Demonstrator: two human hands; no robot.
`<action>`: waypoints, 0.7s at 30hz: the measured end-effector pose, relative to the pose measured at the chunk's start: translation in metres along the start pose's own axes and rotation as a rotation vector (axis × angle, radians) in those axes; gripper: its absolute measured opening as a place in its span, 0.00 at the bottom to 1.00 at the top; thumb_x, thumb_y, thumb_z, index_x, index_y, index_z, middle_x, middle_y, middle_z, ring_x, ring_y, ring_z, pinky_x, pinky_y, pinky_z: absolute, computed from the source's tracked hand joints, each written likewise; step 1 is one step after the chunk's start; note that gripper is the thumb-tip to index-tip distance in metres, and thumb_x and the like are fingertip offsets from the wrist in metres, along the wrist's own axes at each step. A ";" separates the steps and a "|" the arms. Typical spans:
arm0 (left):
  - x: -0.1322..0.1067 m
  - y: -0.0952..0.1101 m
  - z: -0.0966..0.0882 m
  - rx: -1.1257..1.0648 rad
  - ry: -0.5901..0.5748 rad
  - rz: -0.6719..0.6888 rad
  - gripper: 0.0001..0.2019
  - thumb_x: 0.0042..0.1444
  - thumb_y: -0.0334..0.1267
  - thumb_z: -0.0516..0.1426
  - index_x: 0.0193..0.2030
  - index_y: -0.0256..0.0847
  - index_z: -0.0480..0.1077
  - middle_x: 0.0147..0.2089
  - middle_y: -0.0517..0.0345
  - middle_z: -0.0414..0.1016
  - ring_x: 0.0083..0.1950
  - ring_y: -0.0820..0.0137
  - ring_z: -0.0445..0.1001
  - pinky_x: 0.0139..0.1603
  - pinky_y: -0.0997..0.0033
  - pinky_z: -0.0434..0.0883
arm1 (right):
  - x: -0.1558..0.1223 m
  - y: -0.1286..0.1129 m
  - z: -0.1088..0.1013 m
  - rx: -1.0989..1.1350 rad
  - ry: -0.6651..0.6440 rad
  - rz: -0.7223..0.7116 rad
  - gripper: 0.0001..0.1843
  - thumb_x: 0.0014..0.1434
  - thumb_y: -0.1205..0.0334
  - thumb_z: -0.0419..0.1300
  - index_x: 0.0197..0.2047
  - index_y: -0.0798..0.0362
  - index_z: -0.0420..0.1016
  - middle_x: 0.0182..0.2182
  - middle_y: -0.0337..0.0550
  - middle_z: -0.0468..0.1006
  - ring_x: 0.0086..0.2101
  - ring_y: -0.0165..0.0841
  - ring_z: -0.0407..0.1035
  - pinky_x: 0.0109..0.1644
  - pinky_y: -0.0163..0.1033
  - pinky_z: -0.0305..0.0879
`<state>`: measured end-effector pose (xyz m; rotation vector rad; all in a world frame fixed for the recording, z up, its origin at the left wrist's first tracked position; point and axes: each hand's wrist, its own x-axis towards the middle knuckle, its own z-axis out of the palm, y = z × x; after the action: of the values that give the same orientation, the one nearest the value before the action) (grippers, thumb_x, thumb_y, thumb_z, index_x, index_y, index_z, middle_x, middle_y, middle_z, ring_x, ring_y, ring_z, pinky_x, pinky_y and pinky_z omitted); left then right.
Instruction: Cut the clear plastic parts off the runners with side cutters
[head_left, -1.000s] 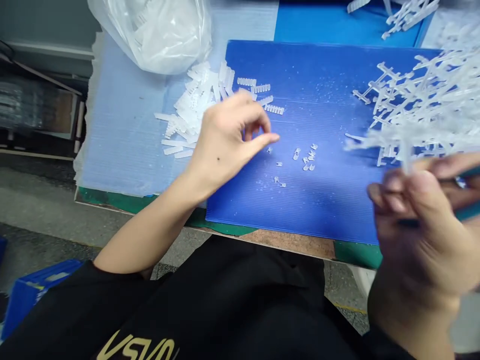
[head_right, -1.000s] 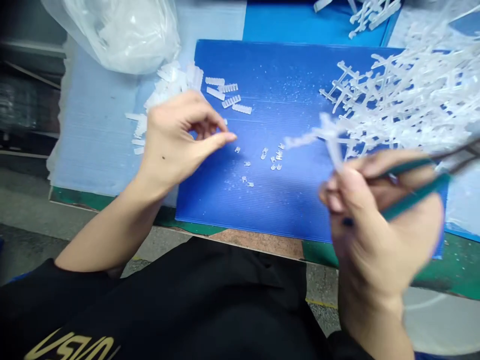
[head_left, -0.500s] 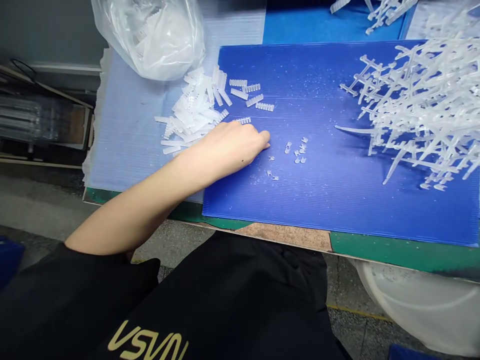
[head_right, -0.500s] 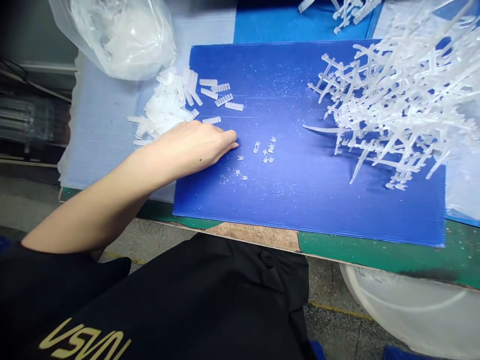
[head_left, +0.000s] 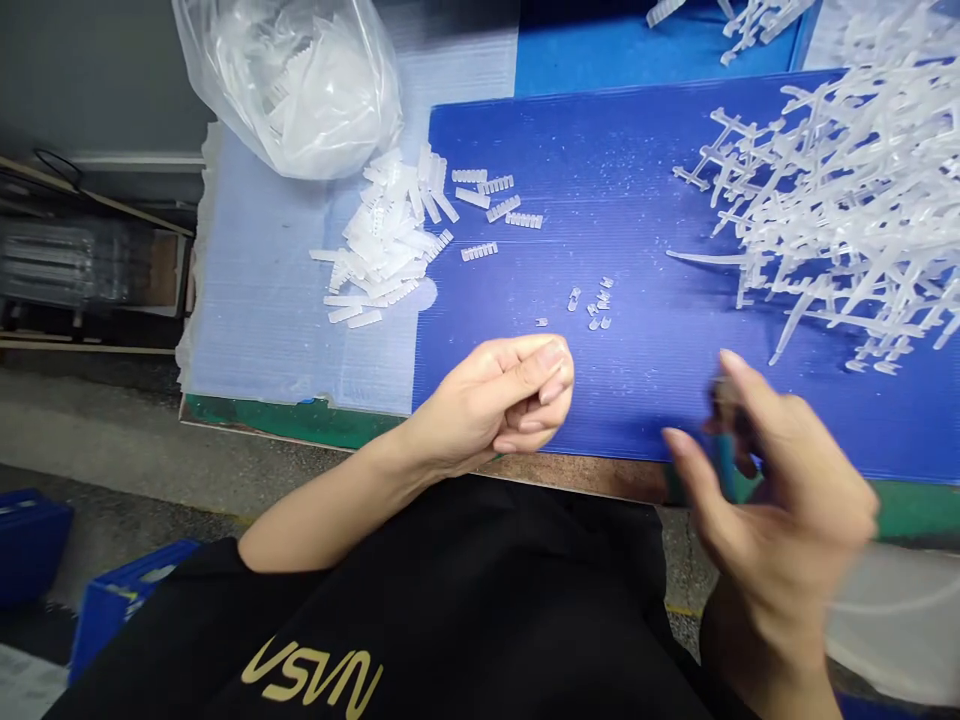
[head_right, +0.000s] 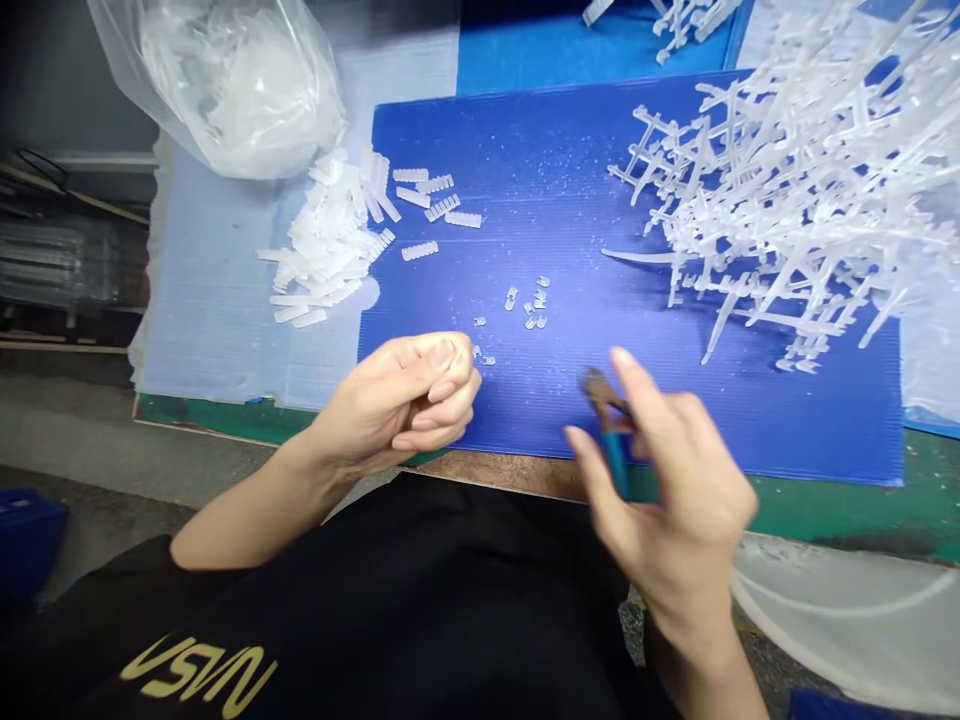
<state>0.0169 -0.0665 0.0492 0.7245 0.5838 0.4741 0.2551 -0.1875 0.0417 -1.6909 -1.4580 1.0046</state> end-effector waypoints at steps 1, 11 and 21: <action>-0.002 0.000 0.003 -0.033 -0.014 -0.020 0.19 0.76 0.45 0.52 0.33 0.40 0.60 0.24 0.69 0.56 0.18 0.86 0.48 0.19 0.82 0.47 | 0.008 -0.002 0.008 -0.158 0.088 -0.131 0.46 0.65 0.66 0.71 0.79 0.30 0.61 0.46 0.46 0.78 0.37 0.43 0.68 0.45 0.48 0.69; -0.011 0.002 0.009 -0.073 -0.067 -0.066 0.20 0.77 0.46 0.52 0.32 0.40 0.59 0.22 0.71 0.54 0.18 0.86 0.49 0.19 0.85 0.51 | 0.023 -0.022 0.024 -0.527 0.157 -0.506 0.37 0.65 0.65 0.73 0.75 0.48 0.71 0.39 0.41 0.74 0.32 0.32 0.67 0.38 0.40 0.67; -0.005 -0.001 0.012 -0.055 -0.101 -0.041 0.20 0.77 0.44 0.51 0.32 0.39 0.59 0.24 0.70 0.52 0.20 0.85 0.49 0.20 0.85 0.50 | 0.013 -0.020 0.019 -0.542 0.163 -0.454 0.38 0.65 0.67 0.72 0.75 0.46 0.69 0.38 0.40 0.72 0.31 0.31 0.65 0.37 0.40 0.65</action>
<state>0.0208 -0.0754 0.0571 0.6793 0.4883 0.4118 0.2296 -0.1714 0.0487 -1.6222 -1.9967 0.2295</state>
